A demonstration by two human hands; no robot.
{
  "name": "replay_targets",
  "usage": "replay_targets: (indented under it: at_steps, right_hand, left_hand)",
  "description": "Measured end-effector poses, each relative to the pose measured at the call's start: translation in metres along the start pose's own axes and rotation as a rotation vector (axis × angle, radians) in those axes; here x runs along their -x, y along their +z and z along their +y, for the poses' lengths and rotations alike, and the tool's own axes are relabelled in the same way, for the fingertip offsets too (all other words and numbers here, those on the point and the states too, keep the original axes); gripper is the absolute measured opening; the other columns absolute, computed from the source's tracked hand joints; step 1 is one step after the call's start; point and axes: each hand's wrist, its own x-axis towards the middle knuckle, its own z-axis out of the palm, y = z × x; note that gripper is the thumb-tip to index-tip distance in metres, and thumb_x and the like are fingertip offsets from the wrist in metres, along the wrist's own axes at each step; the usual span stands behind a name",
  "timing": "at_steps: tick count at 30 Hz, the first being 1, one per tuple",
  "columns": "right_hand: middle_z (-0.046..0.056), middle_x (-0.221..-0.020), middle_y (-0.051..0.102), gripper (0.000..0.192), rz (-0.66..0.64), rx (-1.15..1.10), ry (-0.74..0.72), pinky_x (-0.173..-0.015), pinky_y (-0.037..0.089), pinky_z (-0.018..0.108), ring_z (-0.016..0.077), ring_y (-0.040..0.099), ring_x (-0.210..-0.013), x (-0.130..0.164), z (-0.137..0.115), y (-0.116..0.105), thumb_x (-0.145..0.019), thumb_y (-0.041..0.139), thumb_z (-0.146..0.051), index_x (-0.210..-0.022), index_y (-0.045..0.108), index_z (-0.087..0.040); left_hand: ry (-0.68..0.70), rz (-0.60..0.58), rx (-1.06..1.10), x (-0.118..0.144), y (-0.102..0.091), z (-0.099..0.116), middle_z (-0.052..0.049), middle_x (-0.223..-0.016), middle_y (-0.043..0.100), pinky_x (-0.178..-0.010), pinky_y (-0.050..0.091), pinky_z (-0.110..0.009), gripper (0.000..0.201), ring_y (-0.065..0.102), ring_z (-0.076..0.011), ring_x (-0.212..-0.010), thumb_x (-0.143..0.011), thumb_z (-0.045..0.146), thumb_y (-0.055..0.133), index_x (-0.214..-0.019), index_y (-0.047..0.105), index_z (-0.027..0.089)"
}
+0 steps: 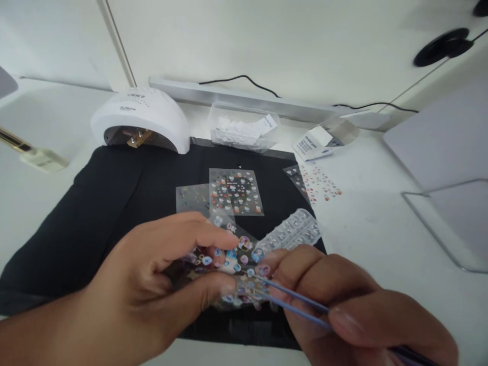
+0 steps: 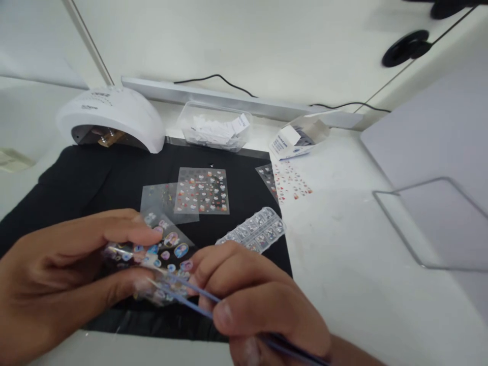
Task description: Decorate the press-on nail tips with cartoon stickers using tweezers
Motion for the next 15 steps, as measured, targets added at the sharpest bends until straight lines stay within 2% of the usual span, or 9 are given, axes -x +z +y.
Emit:
replay_targets:
  at_steps: [4, 7, 8, 9, 11, 15]
  right_hand:
    - [0.004, -0.072, 0.065, 0.018, -0.004, 0.014, -0.019, -0.074, 0.062, 0.041, 0.0216, 0.067, -0.075, -0.0062, -0.0038, 0.0038, -0.094, 0.059, -0.025, -0.105, 0.073, -0.025]
    - [0.004, -0.071, 0.065, 0.017, 0.000, 0.017, -0.009, -0.068, 0.063, 0.041, 0.0219, 0.066, -0.072, -0.0064, -0.0047, 0.0042, -0.094, 0.060, -0.028, -0.103, 0.075, -0.025]
    - [0.004, -0.070, 0.065, 0.019, 0.027, -0.001, -0.016, -0.066, 0.063, 0.040, 0.0217, 0.066, -0.071, -0.0057, -0.0050, 0.0035, -0.094, 0.059, -0.024, -0.104, 0.075, -0.027]
    - [0.005, -0.072, 0.065, 0.021, 0.003, -0.004, 0.079, -0.068, 0.063, 0.043, 0.0238, 0.067, -0.075, -0.0050, -0.0054, 0.0023, -0.094, 0.059, -0.025, -0.107, 0.074, -0.029]
    - [0.006, -0.072, 0.065, 0.023, 0.008, -0.006, 0.116, -0.069, 0.062, 0.044, 0.0241, 0.067, -0.075, -0.0037, -0.0061, -0.0008, -0.093, 0.059, -0.023, -0.109, 0.074, -0.030]
    - [0.007, -0.073, 0.065, 0.024, -0.010, -0.008, 0.113, -0.070, 0.062, 0.045, 0.0249, 0.067, -0.077, -0.0022, -0.0067, -0.0051, -0.094, 0.057, -0.023, -0.109, 0.074, -0.029]
  left_hand:
    - [-0.030, -0.043, 0.034, -0.0016, -0.0028, 0.0031, 0.006, -0.079, 0.069, -0.059, 0.054, -0.013, 0.016, 0.066, -0.0071, -0.064, -0.086, 0.016, 0.071, -0.098, 0.072, 0.026]
    - [-0.026, -0.065, 0.032, -0.0017, -0.0039, 0.0027, 0.006, -0.081, 0.070, -0.061, 0.054, -0.013, 0.017, 0.067, -0.0072, -0.067, -0.086, 0.017, 0.071, -0.100, 0.071, 0.026]
    - [-0.023, -0.063, 0.034, -0.0015, -0.0037, 0.0022, 0.006, -0.083, 0.070, -0.062, 0.054, -0.013, 0.018, 0.067, -0.0075, -0.069, -0.085, 0.017, 0.072, -0.101, 0.070, 0.027]
    - [-0.025, -0.064, 0.036, -0.0013, -0.0033, 0.0015, 0.006, -0.084, 0.070, -0.062, 0.055, -0.013, 0.020, 0.067, -0.0077, -0.069, -0.085, 0.018, 0.073, -0.102, 0.070, 0.027]
    - [-0.036, -0.066, 0.046, -0.0008, -0.0021, 0.0006, 0.006, -0.085, 0.070, -0.061, 0.055, -0.014, 0.023, 0.068, -0.0082, -0.069, -0.083, 0.019, 0.076, -0.103, 0.070, 0.027]
    - [-0.067, -0.063, 0.034, 0.0001, -0.0008, 0.0006, 0.005, -0.086, 0.069, -0.060, 0.056, -0.014, 0.024, 0.068, -0.0088, -0.070, -0.082, 0.019, 0.076, -0.104, 0.070, 0.027]
